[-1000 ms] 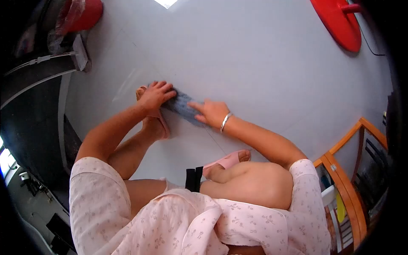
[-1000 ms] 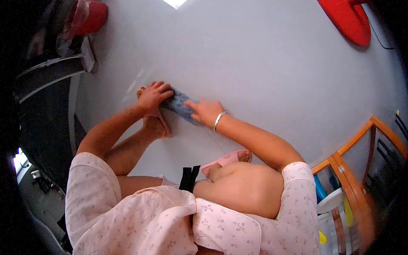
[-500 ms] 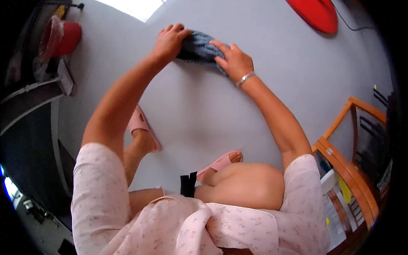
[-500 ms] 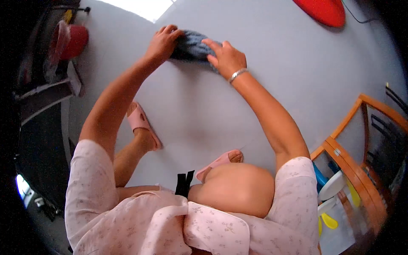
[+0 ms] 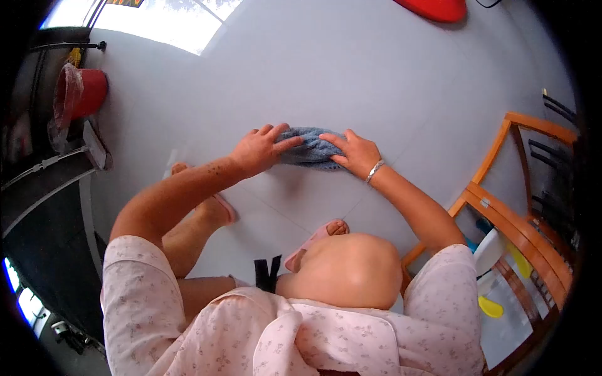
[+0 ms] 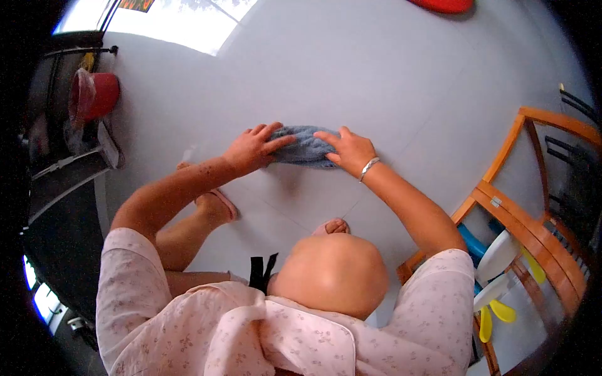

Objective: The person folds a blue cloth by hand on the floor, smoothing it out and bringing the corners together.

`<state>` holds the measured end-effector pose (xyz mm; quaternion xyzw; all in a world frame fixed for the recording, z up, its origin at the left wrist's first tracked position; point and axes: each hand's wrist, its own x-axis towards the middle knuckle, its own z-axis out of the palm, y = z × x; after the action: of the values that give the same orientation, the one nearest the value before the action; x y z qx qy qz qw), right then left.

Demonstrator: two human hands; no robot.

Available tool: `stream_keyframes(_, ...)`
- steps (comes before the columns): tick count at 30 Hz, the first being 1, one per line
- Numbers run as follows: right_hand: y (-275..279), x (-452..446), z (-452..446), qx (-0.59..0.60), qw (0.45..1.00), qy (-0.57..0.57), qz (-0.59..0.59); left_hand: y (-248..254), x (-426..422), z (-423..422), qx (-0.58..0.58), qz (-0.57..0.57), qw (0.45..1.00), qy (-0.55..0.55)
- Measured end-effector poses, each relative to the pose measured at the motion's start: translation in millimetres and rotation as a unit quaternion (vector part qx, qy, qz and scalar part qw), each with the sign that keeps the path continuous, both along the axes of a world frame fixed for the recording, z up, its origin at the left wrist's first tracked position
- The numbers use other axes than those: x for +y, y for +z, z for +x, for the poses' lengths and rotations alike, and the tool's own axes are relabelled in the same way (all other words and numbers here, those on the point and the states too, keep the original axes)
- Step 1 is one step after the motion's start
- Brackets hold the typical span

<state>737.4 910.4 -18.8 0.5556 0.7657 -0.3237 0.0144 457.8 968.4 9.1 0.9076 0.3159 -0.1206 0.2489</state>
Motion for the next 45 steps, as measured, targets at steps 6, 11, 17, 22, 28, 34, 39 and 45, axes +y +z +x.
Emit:
stream_keyframes(6, -4, -5, -12, -0.032, 0.999, 0.006, 0.031, 17, 7, -22, 0.124, 0.019, 0.967, -0.224)
stream_keyframes(11, 7, -14, -4, 0.005, 0.993, -0.006, 0.114, 17, 19, -21, 0.176, -0.048, 0.931, -0.317)
stream_keyframes(17, 19, -18, -2, -0.055, 0.997, -0.011, 0.059, -4, 23, -35, 0.081, 0.009, 0.926, -0.369)
stream_keyframes(22, 3, 0, -14, -0.071, 0.997, 0.032, -0.022, -41, 30, -40, -0.025, 0.089, 0.921, -0.379)
stream_keyframes(28, 4, 70, -43, -0.092, 0.995, 0.042, -0.014, -54, 76, -57, -0.11, 0.08, 0.962, -0.235)
stream_keyframes(34, -10, 230, -125, -0.08, 0.991, -0.01, 0.109, -64, 174, -117, -0.077, 0.162, 0.984, -0.009)
stream_keyframes(39, -8, 327, -210, -0.127, 0.974, -0.061, 0.177, -58, 250, -163, -0.039, 0.215, 0.969, 0.112)
stream_keyframes(45, 34, 290, -226, -0.034, 0.979, -0.045, 0.198, -18, 230, -200, -0.133, 0.183, 0.962, 0.15)
